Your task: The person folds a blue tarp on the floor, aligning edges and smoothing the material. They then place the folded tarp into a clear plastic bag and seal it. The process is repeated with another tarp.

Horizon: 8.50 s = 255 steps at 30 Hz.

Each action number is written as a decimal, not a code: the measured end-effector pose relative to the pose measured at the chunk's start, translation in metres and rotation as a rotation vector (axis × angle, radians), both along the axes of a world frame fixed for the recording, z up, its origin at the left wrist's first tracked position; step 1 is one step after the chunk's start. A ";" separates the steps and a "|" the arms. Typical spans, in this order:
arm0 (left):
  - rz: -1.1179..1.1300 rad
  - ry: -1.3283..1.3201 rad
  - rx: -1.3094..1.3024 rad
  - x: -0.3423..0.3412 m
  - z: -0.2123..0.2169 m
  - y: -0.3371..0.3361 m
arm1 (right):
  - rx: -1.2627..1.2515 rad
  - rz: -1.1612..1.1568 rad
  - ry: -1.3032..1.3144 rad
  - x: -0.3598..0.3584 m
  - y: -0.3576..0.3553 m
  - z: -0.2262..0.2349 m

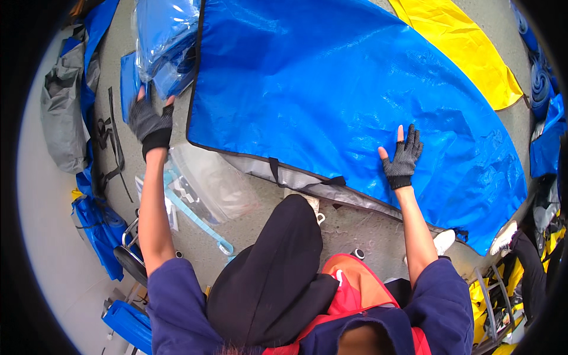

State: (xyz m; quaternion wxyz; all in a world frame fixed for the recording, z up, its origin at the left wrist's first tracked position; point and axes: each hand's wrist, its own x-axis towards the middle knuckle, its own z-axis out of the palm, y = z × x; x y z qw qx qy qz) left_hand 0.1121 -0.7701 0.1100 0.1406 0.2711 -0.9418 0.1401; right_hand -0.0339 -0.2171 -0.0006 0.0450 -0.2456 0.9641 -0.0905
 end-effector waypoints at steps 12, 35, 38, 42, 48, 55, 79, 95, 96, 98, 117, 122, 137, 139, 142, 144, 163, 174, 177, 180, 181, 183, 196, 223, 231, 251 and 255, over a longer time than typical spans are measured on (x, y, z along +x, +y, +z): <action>0.370 0.272 0.928 0.063 -0.003 0.123 | -0.050 0.384 -0.391 0.070 -0.048 0.022; 0.527 0.529 2.067 -0.003 -0.098 0.048 | -0.102 0.354 -0.241 0.093 -0.115 0.014; 0.586 0.352 2.556 0.010 -0.086 0.043 | -0.214 0.264 -0.176 0.103 -0.120 0.002; 0.120 0.119 1.551 0.028 -0.096 0.034 | -0.131 0.345 -0.025 0.128 -0.115 -0.012; 0.189 0.185 1.162 0.027 -0.120 0.026 | -0.233 0.357 -0.112 0.110 -0.107 -0.007; 0.014 0.055 1.311 -0.046 -0.052 0.030 | -0.197 0.121 -0.028 0.115 -0.090 -0.008; -0.947 -0.361 0.644 -0.005 -0.033 0.160 | -0.084 0.101 -0.064 0.134 -0.088 0.000; -1.036 -0.532 0.243 0.059 -0.106 0.157 | -0.508 0.005 -0.145 0.085 -0.046 0.032; -1.002 -0.523 0.137 0.067 -0.113 0.147 | -0.441 0.047 -0.159 0.098 -0.039 0.031; -0.682 -0.345 0.551 0.060 -0.121 0.133 | -0.209 0.147 -0.147 0.123 -0.023 0.021; -0.367 -0.492 0.087 0.078 -0.121 0.053 | -0.137 0.155 -0.139 0.134 -0.043 -0.003; -0.280 -0.149 0.163 0.107 -0.093 0.110 | -0.061 0.174 -0.098 0.132 -0.049 -0.009; -0.617 -0.780 0.492 0.034 0.028 0.199 | -0.096 0.213 -0.176 0.107 0.076 0.065; -0.706 -1.147 0.815 0.017 0.071 0.203 | -0.106 0.213 -0.437 0.117 0.101 0.086; -1.063 -1.412 1.411 -0.057 0.100 0.226 | -0.014 0.242 -0.614 0.126 0.123 0.132; -0.756 -1.028 1.762 -0.094 0.062 0.275 | 0.047 0.279 -0.681 0.125 0.112 0.162; -1.045 -1.437 1.108 -0.079 -0.095 0.206 | 0.375 0.212 -0.944 -0.164 0.087 0.024; 0.216 -0.233 2.006 0.068 0.030 0.031 | 0.016 0.006 -1.121 -0.146 0.106 0.008; 0.193 -0.285 1.234 0.054 0.029 0.094 | 0.094 -0.031 -1.130 -0.151 0.102 0.012; 0.285 0.018 1.349 0.095 -0.026 0.072 | 0.231 -0.155 -1.018 -0.143 0.084 0.023; 0.319 -0.093 1.257 0.132 -0.062 0.058 | 0.283 -0.026 -1.117 -0.150 0.070 0.022; 0.373 -0.331 1.123 0.142 -0.101 0.050 | 0.382 -0.002 -1.053 -0.146 0.050 0.023; 0.415 -0.355 0.472 0.055 -0.100 0.077 | 0.360 0.051 -0.753 -0.122 0.067 0.025; -0.717 -0.786 0.331 -0.062 -0.093 0.236 | 0.242 0.255 -0.172 -0.062 0.082 0.006; -0.353 -0.733 0.244 -0.052 -0.101 0.279 | 0.109 0.274 -0.370 -0.093 0.061 -0.004; -1.363 -0.611 0.595 0.001 -0.046 0.321 | 0.298 0.390 0.151 -0.042 0.076 -0.003; -1.132 -0.672 0.637 0.023 -0.079 0.293 | 0.323 0.397 0.137 -0.042 0.072 0.001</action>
